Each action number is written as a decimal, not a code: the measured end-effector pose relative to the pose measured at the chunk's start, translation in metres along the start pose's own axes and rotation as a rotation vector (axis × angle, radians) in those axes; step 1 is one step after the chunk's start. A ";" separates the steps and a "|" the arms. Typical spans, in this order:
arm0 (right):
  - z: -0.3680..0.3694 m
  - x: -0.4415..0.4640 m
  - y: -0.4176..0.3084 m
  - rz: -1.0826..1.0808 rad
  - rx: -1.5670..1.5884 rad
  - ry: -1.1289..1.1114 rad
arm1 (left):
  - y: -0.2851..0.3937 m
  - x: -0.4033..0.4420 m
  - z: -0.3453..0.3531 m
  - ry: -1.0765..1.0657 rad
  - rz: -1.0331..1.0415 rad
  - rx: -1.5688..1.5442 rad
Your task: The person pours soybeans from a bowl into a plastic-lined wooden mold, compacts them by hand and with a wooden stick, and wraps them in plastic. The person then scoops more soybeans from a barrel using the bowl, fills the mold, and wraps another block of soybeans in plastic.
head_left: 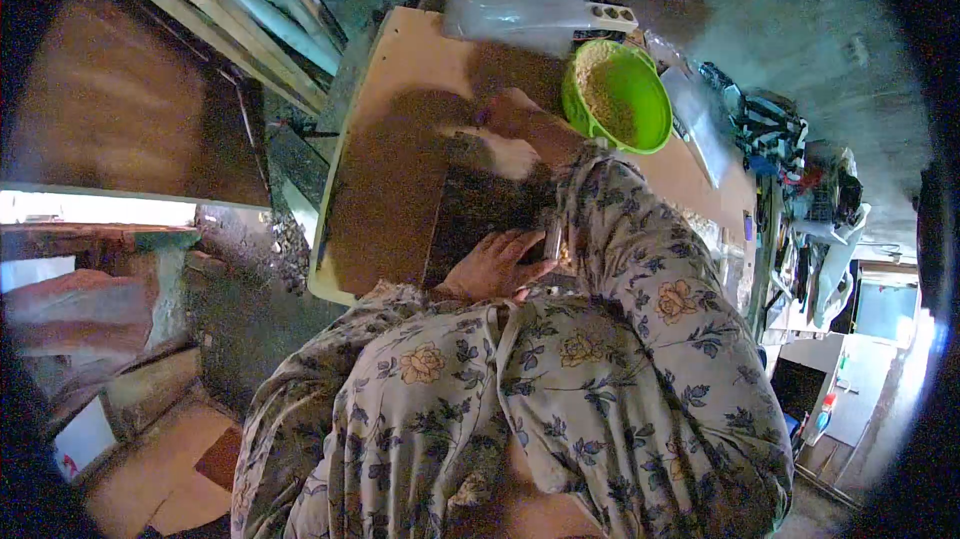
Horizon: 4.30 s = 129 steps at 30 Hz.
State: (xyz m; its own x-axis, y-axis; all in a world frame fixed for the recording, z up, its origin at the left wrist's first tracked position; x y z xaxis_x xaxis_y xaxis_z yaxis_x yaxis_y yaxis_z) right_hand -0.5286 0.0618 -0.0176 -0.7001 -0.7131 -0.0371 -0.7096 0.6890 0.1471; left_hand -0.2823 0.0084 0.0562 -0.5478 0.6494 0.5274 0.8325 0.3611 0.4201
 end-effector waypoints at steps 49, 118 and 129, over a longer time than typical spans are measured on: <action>-0.003 -0.144 0.164 0.548 0.500 0.180 | 0.013 0.004 -0.028 -0.012 -0.333 0.174; -0.032 -0.505 0.063 1.372 0.955 0.671 | 0.053 0.022 0.015 0.317 0.160 0.257; -0.094 -0.479 0.024 1.257 0.526 0.418 | 0.052 0.021 0.013 0.339 0.140 0.266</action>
State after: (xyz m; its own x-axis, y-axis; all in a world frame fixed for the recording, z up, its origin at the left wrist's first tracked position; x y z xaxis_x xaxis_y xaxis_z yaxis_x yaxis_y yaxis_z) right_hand -0.2027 0.4072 0.0969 -0.8669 0.4771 0.1444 0.3444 0.7827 -0.5185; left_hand -0.2497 0.0498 0.0794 -0.3874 0.4646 0.7963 0.8685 0.4737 0.1461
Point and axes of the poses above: each hand's wrist, its own x-axis towards the middle knuckle, its own z-axis out of the palm, y = z × x, the point moved 5 cm from there along x, towards the middle knuckle, and after that the axes turned 14 degrees about y, right-handed, at the moved point
